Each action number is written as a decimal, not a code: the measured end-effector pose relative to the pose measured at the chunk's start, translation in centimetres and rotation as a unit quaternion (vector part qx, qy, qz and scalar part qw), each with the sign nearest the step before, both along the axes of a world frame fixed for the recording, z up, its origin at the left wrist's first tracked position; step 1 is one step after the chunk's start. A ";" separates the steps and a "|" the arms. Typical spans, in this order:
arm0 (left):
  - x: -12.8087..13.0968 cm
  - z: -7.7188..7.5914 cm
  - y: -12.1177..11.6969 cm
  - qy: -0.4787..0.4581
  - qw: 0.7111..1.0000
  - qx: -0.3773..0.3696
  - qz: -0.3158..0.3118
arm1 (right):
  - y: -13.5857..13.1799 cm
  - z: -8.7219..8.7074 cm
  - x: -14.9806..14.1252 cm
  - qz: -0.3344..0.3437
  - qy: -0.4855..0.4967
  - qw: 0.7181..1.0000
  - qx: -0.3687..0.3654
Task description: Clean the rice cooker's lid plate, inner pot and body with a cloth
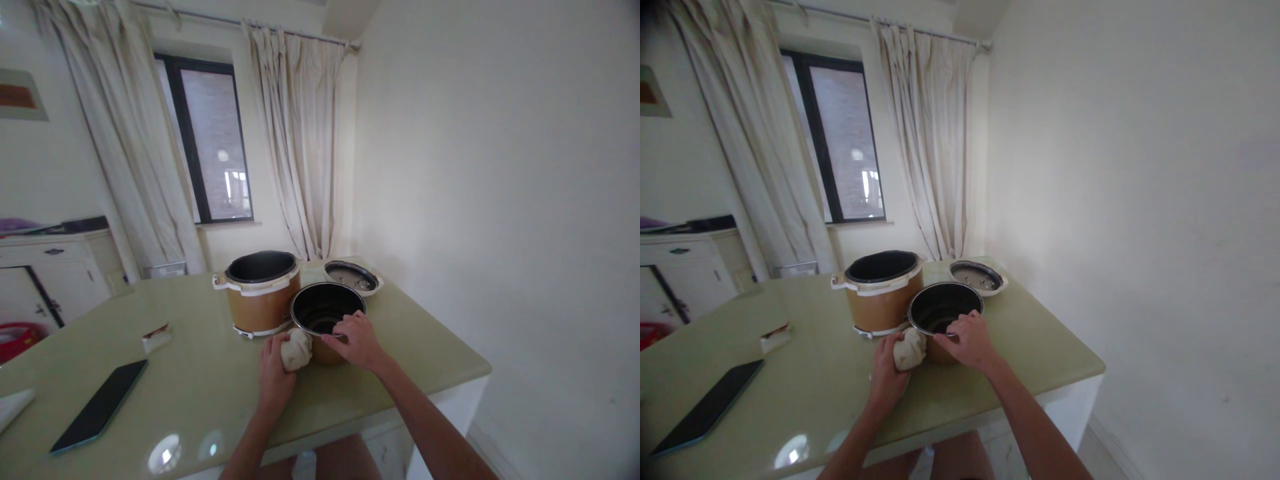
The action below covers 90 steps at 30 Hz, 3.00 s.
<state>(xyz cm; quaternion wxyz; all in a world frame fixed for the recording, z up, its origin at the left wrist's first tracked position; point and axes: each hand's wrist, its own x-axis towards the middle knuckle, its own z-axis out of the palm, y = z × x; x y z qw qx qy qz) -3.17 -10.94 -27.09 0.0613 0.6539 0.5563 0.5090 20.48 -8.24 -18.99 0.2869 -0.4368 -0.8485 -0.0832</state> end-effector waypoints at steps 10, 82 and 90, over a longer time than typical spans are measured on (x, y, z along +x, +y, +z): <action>0.1 0.3 1.4 0.035 0.993 -0.028 0.106 | -0.1 -0.4 0.2 0.002 0.018 1.000 0.013; -3.2 2.1 4.3 -0.165 0.978 -0.126 0.029 | -5.5 2.9 -2.7 0.014 -0.159 0.982 -0.100; -1.8 2.3 -1.0 -0.104 0.980 -0.154 0.075 | -5.7 2.9 -3.2 0.003 -0.172 0.981 -0.089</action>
